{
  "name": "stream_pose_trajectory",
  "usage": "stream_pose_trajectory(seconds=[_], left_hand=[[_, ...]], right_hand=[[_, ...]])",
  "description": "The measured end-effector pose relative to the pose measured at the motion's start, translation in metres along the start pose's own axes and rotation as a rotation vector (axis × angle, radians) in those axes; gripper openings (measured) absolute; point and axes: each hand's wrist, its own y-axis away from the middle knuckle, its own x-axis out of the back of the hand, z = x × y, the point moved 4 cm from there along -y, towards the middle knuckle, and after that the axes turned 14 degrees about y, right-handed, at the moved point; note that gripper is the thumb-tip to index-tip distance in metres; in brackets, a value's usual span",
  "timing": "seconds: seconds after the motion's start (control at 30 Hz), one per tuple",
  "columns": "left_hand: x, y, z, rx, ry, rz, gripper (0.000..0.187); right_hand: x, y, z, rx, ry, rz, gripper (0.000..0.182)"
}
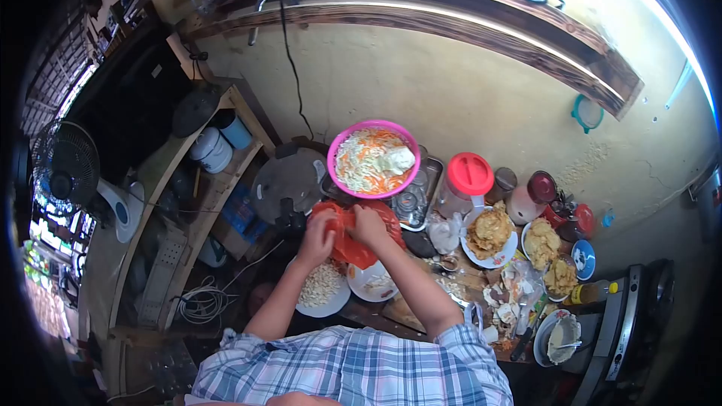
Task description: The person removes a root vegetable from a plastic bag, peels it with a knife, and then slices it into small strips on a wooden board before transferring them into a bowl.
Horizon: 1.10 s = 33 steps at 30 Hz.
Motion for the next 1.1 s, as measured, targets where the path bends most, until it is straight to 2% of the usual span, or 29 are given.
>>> stream_pose_trajectory(seconds=[0.03,0.07,0.1,0.17,0.2,0.23,0.3,0.33,0.37,0.4,0.43,0.5,0.53,0.6,0.63,0.7,0.73,0.77,0.83,0.87,0.9,0.93,0.97,1.0,1.03,1.1], left_hand=[[-0.017,0.000,-0.015,0.096,-0.030,-0.177,0.040],[-0.030,0.009,-0.024,0.131,-0.199,-0.244,0.033],[0.010,0.002,-0.040,0.115,-0.218,-0.237,0.033],[0.020,0.009,-0.045,0.357,-0.604,-0.574,0.034],[0.026,0.020,-0.067,0.326,-0.657,-0.457,0.042],[0.037,0.026,-0.071,0.325,-0.656,-0.459,0.042],[0.061,0.037,-0.074,0.571,-0.804,-0.454,0.032],[0.068,0.033,-0.067,0.561,-0.796,-0.461,0.032],[0.078,0.026,-0.050,0.479,-0.653,-0.252,0.025],[0.087,0.019,-0.040,0.396,-0.505,-0.047,0.019],[0.084,0.008,-0.038,0.394,-0.500,-0.050,0.019],[0.062,-0.026,-0.016,-0.029,-0.013,-0.036,0.008],[0.047,-0.033,-0.020,-0.033,-0.005,-0.040,0.008],[0.004,-0.042,-0.059,0.165,0.088,-0.300,0.010],[-0.012,-0.042,-0.091,0.157,0.095,-0.309,0.010],[-0.049,-0.032,-0.158,0.225,-0.400,-0.531,0.018],[-0.049,-0.032,-0.153,0.295,-0.640,-0.584,0.023],[-0.048,-0.035,-0.149,0.285,-0.634,-0.587,0.023],[-0.037,-0.026,-0.155,0.171,-0.538,-0.390,0.031],[-0.068,0.005,-0.262,0.250,0.170,-0.064,0.043],[-0.063,0.000,-0.259,0.248,0.173,-0.067,0.043],[-0.054,-0.008,-0.244,0.326,-0.175,-0.243,0.044],[-0.041,-0.018,-0.225,0.399,-0.527,-0.417,0.045],[-0.015,-0.037,-0.179,0.762,-0.402,-0.502,0.046],[-0.006,-0.035,-0.167,0.764,-0.403,-0.504,0.046],[0.006,-0.035,-0.157,0.589,-0.706,-0.538,0.031]], right_hand=[[-0.021,-0.006,0.009,-0.032,0.107,-0.171,0.057],[-0.040,-0.010,0.019,-0.065,0.215,-0.340,0.047],[-0.063,-0.044,0.001,-0.053,0.212,-0.318,0.047],[-0.077,-0.047,0.024,0.155,0.268,-0.200,0.035],[-0.064,-0.043,0.037,0.059,0.200,-0.062,0.031],[-0.047,-0.036,0.045,-0.037,0.128,0.077,0.027],[0.020,-0.015,0.032,-0.176,0.086,0.138,0.028],[0.056,-0.003,0.025,-0.200,0.032,0.231,0.027],[0.083,0.008,0.019,-0.218,-0.025,0.324,0.027],[0.095,0.011,0.012,-0.223,-0.021,0.325,0.027],[0.106,0.015,0.006,-0.223,0.030,0.370,0.028],[0.126,0.022,-0.009,-0.228,0.086,0.420,0.029],[0.135,0.025,-0.022,-0.180,0.066,0.428,0.029],[0.144,0.030,-0.044,-0.128,0.064,0.394,0.028],[0.143,0.031,-0.051,-0.140,0.071,0.399,0.028],[0.135,0.032,-0.068,-0.135,0.309,0.394,0.028],[0.132,0.029,-0.081,-0.070,0.410,0.465,0.031],[0.126,0.024,-0.094,-0.002,0.512,0.534,0.035],[0.096,0.010,-0.109,0.311,0.245,0.444,0.028],[0.071,0.000,-0.109,0.443,0.196,0.325,0.023],[0.047,-0.009,-0.108,0.573,0.145,0.204,0.019],[0.031,-0.015,-0.104,0.569,0.147,0.204,0.019],[0.009,-0.022,-0.098,0.492,0.168,0.035,0.016],[-0.012,-0.027,-0.089,0.414,0.187,-0.134,0.015],[-0.028,-0.030,-0.081,0.414,0.185,-0.135,0.015],[-0.061,-0.041,-0.042,-0.115,0.525,-0.269,0.019]])
